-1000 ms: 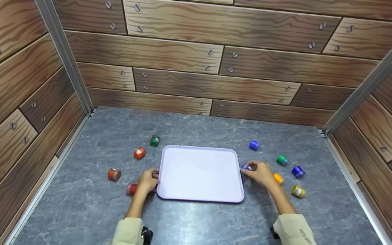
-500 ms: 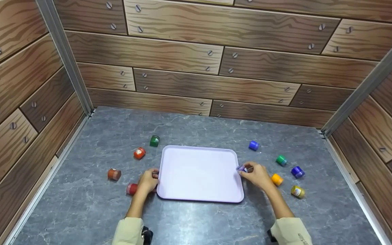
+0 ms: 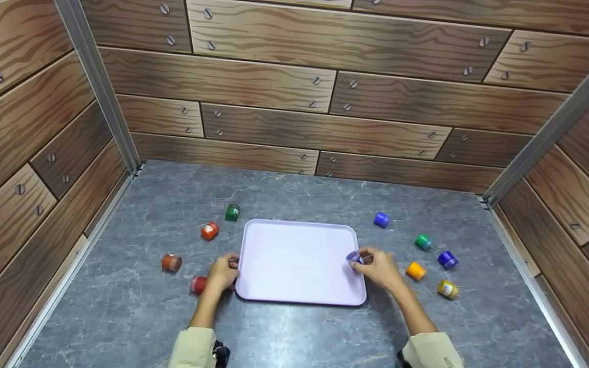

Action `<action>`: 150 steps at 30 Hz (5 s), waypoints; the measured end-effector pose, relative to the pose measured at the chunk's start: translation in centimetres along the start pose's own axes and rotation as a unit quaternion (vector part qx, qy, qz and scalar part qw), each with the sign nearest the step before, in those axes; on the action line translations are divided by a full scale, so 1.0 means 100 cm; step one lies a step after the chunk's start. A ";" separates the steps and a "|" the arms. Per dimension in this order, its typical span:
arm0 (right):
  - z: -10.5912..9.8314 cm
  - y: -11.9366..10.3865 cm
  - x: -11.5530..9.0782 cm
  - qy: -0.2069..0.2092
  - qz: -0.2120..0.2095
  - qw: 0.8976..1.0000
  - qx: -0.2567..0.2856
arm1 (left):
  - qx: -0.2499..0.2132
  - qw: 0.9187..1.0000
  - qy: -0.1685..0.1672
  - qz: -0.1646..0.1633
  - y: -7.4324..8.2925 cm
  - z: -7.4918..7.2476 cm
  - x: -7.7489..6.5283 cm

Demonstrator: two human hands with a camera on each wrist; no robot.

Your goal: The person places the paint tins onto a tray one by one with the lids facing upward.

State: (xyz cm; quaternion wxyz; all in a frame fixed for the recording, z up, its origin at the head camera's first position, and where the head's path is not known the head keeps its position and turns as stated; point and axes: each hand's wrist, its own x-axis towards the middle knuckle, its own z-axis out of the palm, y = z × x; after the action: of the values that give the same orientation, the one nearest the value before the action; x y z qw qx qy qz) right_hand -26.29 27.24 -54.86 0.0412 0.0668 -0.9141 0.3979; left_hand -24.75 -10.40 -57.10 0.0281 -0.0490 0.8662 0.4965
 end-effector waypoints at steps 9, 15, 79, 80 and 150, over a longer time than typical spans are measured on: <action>0.009 0.001 -0.003 -0.018 -0.010 1.000 0.013 | 0.009 1.000 0.000 -0.003 0.000 0.000 0.000; 0.013 0.000 -0.004 -0.034 -0.017 0.999 0.032 | 0.010 1.000 -0.002 -0.001 0.000 -0.001 0.000; 0.014 0.018 -0.019 -0.147 -0.134 0.980 0.023 | 0.045 0.999 0.003 0.006 0.001 -0.002 0.001; 0.014 0.019 -0.019 -0.147 -0.135 0.980 0.021 | 0.045 0.999 0.004 0.006 0.001 -0.002 0.001; -0.095 0.081 -0.022 -0.035 -0.137 0.958 -0.250 | 0.010 0.999 0.005 0.041 -0.003 0.000 0.001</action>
State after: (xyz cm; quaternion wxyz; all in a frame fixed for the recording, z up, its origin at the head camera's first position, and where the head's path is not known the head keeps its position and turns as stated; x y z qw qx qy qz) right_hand -25.16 39.90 -54.57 0.0792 0.1928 -0.9672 0.1450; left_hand -24.83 -10.57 -57.31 0.0039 -0.0156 0.8724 0.4885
